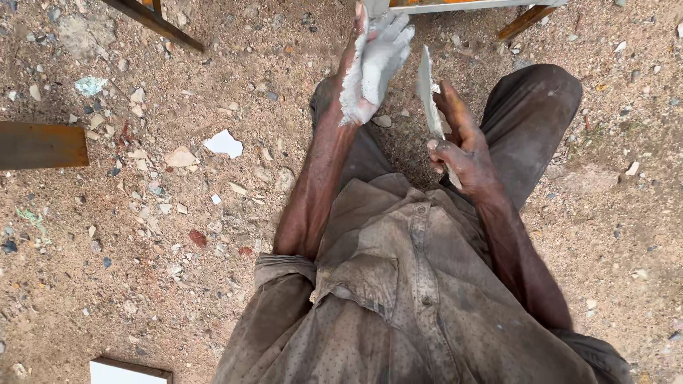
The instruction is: The person kneels on the ground and uses a trowel to apply white plaster to the lower edge of a reddish-brown metal cabinet. They repeatedly scoop plaster from their left hand onto the trowel and smooth it along the cabinet's bottom frame.
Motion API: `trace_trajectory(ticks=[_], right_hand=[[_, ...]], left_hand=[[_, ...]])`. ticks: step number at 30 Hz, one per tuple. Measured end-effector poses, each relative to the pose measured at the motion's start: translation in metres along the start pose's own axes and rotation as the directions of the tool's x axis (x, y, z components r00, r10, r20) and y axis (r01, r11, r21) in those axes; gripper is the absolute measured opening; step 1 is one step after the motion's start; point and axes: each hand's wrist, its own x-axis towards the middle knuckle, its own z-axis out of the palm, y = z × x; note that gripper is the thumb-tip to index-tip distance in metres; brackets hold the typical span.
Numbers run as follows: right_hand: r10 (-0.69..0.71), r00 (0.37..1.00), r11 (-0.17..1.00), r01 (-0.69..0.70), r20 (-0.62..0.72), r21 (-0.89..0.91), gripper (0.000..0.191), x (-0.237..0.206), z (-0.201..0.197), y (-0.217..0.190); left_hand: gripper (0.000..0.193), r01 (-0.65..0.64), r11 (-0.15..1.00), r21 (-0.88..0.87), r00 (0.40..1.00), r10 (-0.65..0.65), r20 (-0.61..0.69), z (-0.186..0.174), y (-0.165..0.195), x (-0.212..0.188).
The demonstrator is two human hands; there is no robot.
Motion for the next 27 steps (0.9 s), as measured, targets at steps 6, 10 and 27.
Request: trace_trajectory(ticks=[6,10,27], right_hand=[[0.329,0.919,0.944,-0.313,0.216,-0.102,0.088,-0.002,-0.016,0.019],[0.077,0.965,0.831,-0.201,0.251,0.519,0.08,0.009,-0.025,0.014],[-0.933,0.359,0.131,0.294,-0.018,-0.947,0.087,0.187,0.005,-0.1]], left_hand=[[0.078,0.161,0.986,0.043,0.987,-0.161,-0.005,-0.014,-0.011,0.019],[0.087,0.143,0.958,-0.25,0.983,-0.166,-0.076,0.0,0.033,0.008],[0.07,0.122,0.861,-0.495,0.942,-0.257,-0.215,-0.038,0.008,-0.076]])
